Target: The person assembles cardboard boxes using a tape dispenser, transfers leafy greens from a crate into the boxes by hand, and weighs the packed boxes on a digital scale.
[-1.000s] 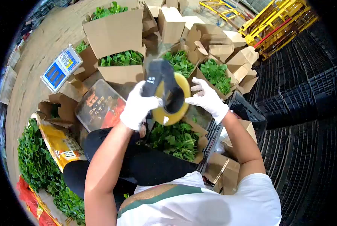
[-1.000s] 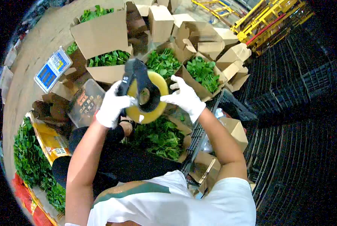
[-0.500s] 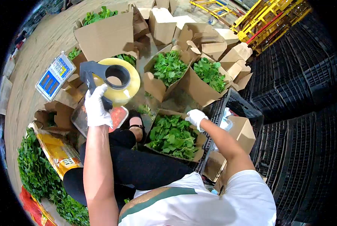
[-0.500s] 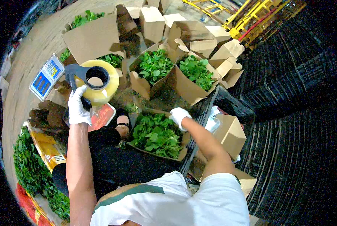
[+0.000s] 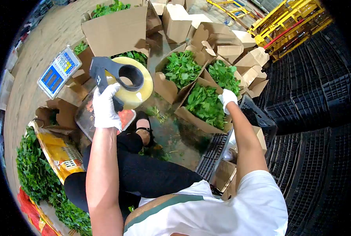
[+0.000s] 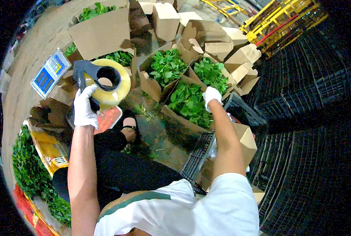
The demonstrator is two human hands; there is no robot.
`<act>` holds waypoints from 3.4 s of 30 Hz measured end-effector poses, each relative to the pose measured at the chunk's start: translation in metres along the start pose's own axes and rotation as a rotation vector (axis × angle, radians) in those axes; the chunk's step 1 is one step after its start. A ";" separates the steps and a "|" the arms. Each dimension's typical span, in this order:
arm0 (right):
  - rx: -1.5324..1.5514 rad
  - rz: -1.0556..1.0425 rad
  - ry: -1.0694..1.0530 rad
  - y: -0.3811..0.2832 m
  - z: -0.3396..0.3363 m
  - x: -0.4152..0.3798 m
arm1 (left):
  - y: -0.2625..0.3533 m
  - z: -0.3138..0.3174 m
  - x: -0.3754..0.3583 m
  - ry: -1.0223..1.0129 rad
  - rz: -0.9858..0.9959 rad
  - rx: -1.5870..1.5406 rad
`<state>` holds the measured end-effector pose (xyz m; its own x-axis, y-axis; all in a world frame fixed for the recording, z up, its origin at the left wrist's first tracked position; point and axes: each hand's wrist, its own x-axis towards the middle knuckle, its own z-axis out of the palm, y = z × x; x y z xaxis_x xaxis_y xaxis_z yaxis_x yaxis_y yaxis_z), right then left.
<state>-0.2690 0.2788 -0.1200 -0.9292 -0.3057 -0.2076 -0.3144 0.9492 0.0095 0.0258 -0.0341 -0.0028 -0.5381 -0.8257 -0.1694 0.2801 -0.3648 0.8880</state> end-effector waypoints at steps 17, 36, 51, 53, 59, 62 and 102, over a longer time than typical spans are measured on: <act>1.943 0.273 -0.888 -0.110 -0.015 -0.196 | -0.046 0.061 -0.064 -0.534 -0.349 0.385; 1.755 0.557 -0.237 -0.057 -0.020 0.027 | -0.034 0.071 -0.039 -0.564 -0.229 0.303; 0.419 0.314 -0.104 0.159 -0.067 -0.069 | -0.034 0.064 -0.033 -0.611 -0.197 0.376; 0.082 0.395 -0.140 0.152 -0.074 -0.123 | -0.032 0.066 -0.038 -0.628 -0.192 0.426; 0.168 0.440 -0.324 0.161 -0.016 -0.189 | -0.033 0.062 -0.041 -0.646 -0.163 0.485; -0.177 0.360 -0.380 0.134 0.006 -0.219 | -0.031 0.060 -0.041 -0.609 -0.174 0.455; 0.092 0.575 0.384 0.248 -0.004 0.130 | 0.122 -0.327 0.025 0.503 -0.232 0.533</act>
<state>-0.4687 0.4741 -0.1411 -0.9516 0.2587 0.1663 0.2499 0.9656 -0.0719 0.3063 -0.2404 -0.0384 -0.0743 -0.8961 -0.4376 -0.2854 -0.4014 0.8703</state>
